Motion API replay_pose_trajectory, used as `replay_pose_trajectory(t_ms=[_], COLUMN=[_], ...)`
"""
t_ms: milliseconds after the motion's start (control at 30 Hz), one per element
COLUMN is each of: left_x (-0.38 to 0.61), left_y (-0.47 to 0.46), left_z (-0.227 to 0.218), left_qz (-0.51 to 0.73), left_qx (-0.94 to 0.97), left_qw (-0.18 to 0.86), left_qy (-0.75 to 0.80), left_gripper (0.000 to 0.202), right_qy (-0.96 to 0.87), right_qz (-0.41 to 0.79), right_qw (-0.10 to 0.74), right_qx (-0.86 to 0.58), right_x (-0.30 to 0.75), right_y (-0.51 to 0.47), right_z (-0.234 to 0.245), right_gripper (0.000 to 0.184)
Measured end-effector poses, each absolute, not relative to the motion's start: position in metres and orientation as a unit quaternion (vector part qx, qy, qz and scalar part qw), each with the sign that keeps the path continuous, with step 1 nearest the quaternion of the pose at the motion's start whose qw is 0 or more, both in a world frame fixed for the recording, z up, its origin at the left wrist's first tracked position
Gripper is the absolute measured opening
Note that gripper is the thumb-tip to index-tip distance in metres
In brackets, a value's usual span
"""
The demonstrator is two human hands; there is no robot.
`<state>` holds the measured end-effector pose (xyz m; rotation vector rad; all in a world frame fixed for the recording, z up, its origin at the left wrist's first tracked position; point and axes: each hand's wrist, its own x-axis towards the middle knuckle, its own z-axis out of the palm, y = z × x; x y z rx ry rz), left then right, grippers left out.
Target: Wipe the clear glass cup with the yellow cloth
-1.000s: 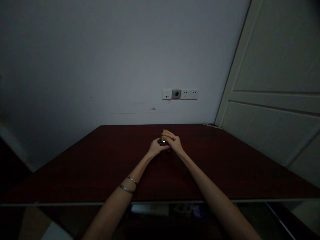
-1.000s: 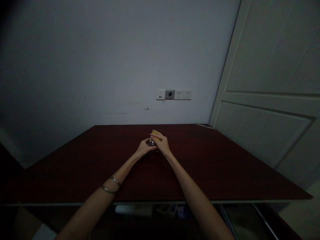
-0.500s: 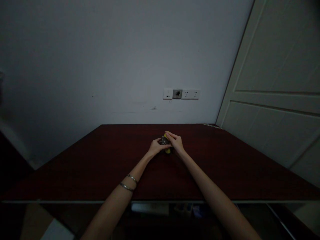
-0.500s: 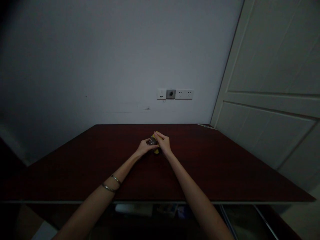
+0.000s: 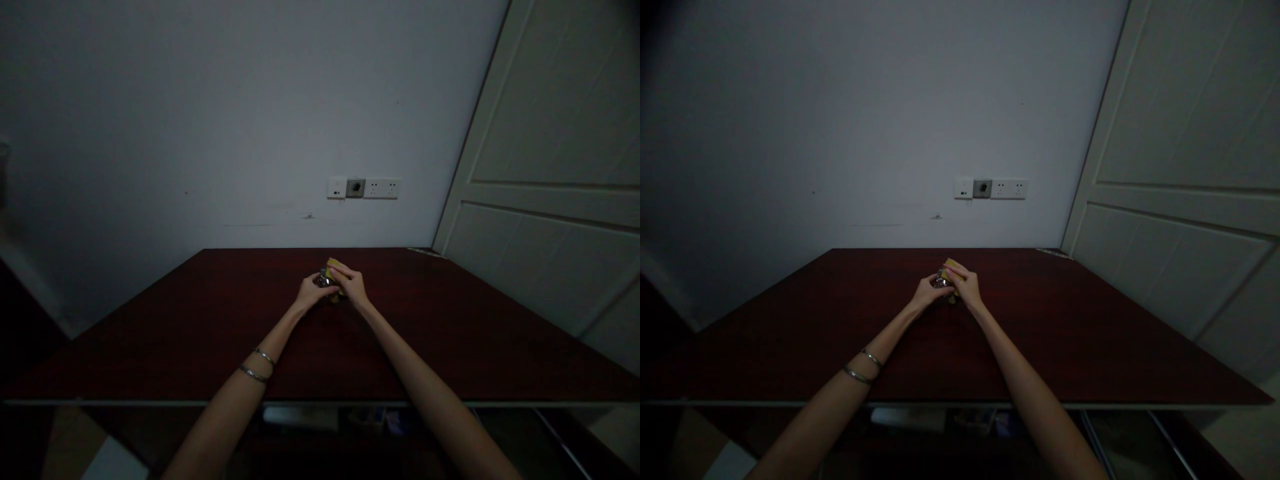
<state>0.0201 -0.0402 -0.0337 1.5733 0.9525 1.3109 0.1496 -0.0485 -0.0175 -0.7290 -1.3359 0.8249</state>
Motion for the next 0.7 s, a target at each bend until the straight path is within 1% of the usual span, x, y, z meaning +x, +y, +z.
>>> replay_pose_trajectory(t_ms=[100,200,267,333,467,567,633,700], left_x=[0.021,0.022,0.021,0.019,0.014,0.013,0.014,0.014], left_y=[-0.043,-0.044,-0.042,-0.040,-0.034,-0.033,-0.034,-0.035], left_z=[-0.030,-0.029,-0.029,-0.031,-0.034,-0.035,-0.034,-0.032], left_qz=[0.520,0.507,0.502,0.504,0.508,0.497,0.494,0.495], left_qx=[0.639,0.651,0.655,0.647,0.613,0.602,0.601,0.600], left_qw=[0.437,0.445,0.447,0.454,0.484,0.499,0.501,0.502], left_qy=[0.360,0.348,0.346,0.348,0.364,0.378,0.379,0.378], left_gripper=[0.057,0.057,0.054,0.051,0.048,0.047,0.046,0.046], right_qy=[-0.513,-0.482,-0.515,-0.580,-0.696,-0.734,-0.738,-0.726], right_qz=[0.420,0.458,0.468,0.467,0.425,0.357,0.314,0.301], right_qw=[0.668,0.666,0.641,0.596,0.506,0.494,0.509,0.528], right_qx=[-0.338,-0.337,-0.323,-0.301,-0.281,-0.299,-0.311,-0.321], right_x=[0.151,0.156,0.160,0.165,0.168,0.164,0.161,0.158], right_y=[-0.041,-0.039,-0.042,-0.048,-0.054,-0.051,-0.048,-0.045], right_z=[-0.022,-0.021,-0.016,-0.010,-0.008,-0.017,-0.023,-0.028], right_gripper=[0.036,0.037,0.039,0.046,0.075,0.094,0.098,0.096])
